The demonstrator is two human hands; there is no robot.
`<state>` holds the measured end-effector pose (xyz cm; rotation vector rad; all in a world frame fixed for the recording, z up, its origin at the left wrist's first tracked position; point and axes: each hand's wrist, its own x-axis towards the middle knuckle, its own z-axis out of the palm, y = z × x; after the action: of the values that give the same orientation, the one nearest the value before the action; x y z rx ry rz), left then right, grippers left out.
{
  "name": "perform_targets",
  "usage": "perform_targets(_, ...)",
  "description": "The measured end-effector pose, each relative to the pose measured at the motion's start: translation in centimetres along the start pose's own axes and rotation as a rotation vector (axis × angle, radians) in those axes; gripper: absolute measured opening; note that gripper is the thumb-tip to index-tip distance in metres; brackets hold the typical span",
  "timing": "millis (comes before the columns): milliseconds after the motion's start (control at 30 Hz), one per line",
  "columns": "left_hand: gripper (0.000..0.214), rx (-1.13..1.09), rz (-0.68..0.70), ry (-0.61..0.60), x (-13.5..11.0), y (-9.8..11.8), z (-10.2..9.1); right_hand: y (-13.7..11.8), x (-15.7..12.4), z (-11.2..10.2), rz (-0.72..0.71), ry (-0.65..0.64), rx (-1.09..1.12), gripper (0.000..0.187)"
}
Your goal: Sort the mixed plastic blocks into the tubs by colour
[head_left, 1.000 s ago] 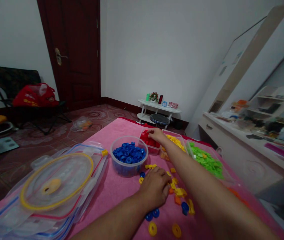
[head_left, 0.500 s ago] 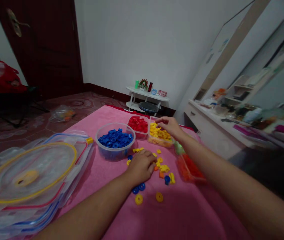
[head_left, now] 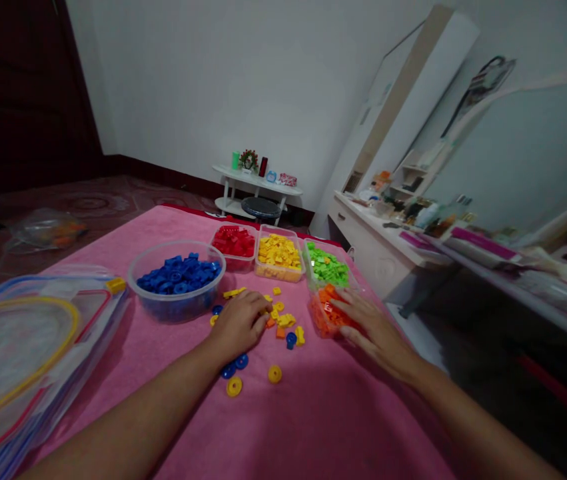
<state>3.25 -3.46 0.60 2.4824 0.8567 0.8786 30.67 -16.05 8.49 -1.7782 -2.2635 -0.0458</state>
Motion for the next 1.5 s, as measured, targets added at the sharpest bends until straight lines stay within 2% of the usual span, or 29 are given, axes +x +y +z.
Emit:
perform_targets(133, 0.018, -0.002, -0.003, -0.005, 0.0, 0.0, 0.0, 1.6, -0.4, 0.2, 0.018, -0.044, -0.032, 0.050)
perform_targets(267, 0.019, -0.008, 0.000, -0.010, 0.0, 0.1, -0.2, 4.2, -0.5, 0.0, 0.132, 0.034, -0.036, 0.042)
perform_targets(367, 0.018, -0.014, -0.009, -0.016, 0.0, 0.3, -0.3, 4.3, -0.5, -0.1, 0.168, 0.088, -0.042, 0.038)
perform_targets(500, 0.018, -0.014, -0.012, -0.009, 0.0, 0.3, -0.2, 3.1, 0.0, 0.0, 0.204, 0.265, -0.074, 0.032)
perform_targets(600, 0.018, -0.013, -0.010, -0.008, -0.1, 0.2, -0.2, 3.1, 0.4, 0.4, 0.231, 0.405, -0.114, 0.028)
perform_targets(667, 0.018, -0.010, -0.009, -0.006, -0.1, 0.2, -0.2, 3.5, 0.7, 0.7, 0.243, 0.387, -0.111, 0.032)
perform_targets(800, 0.018, -0.008, -0.004, -0.009, -0.1, 0.3, -0.3, 4.1, 0.9, 1.4, 0.230, 0.187, -0.070, 0.037)
perform_targets(900, 0.018, -0.002, -0.003, -0.011, 0.0, 0.3, -0.3, 3.4, 1.0, 1.4, 0.239, 0.227, -0.056, 0.036)
perform_targets(967, 0.018, 0.003, -0.003, -0.013, 0.0, 0.3, -0.3, 2.7, 1.3, 1.2, 0.181, 0.230, 0.002, 0.037)
perform_targets(1100, 0.018, 0.002, -0.014, -0.011, -0.1, 0.2, -0.2, 2.0, 2.3, 0.8, 0.058, 0.108, 0.124, 0.036)
perform_targets(1200, 0.018, -0.002, -0.008, -0.012, 0.0, 0.2, -0.3, 2.4, 3.2, 0.9, 0.133, 0.144, 0.064, 0.030)
perform_targets(1333, 0.018, -0.003, -0.003, -0.013, -0.1, 0.2, -0.4, 2.6, 4.2, 1.4, 0.270, 0.264, -0.013, 0.029)
perform_targets(1400, 0.019, -0.008, -0.006, -0.007, -0.1, 0.3, -0.4, 2.1, 4.5, 1.7, 0.260, 0.282, 0.030, 0.026)
perform_targets(1500, 0.018, -0.029, -0.011, 0.008, 0.0, 0.3, -0.4, 1.0, 4.9, 1.8, 0.140, 0.187, 0.089, 0.022)
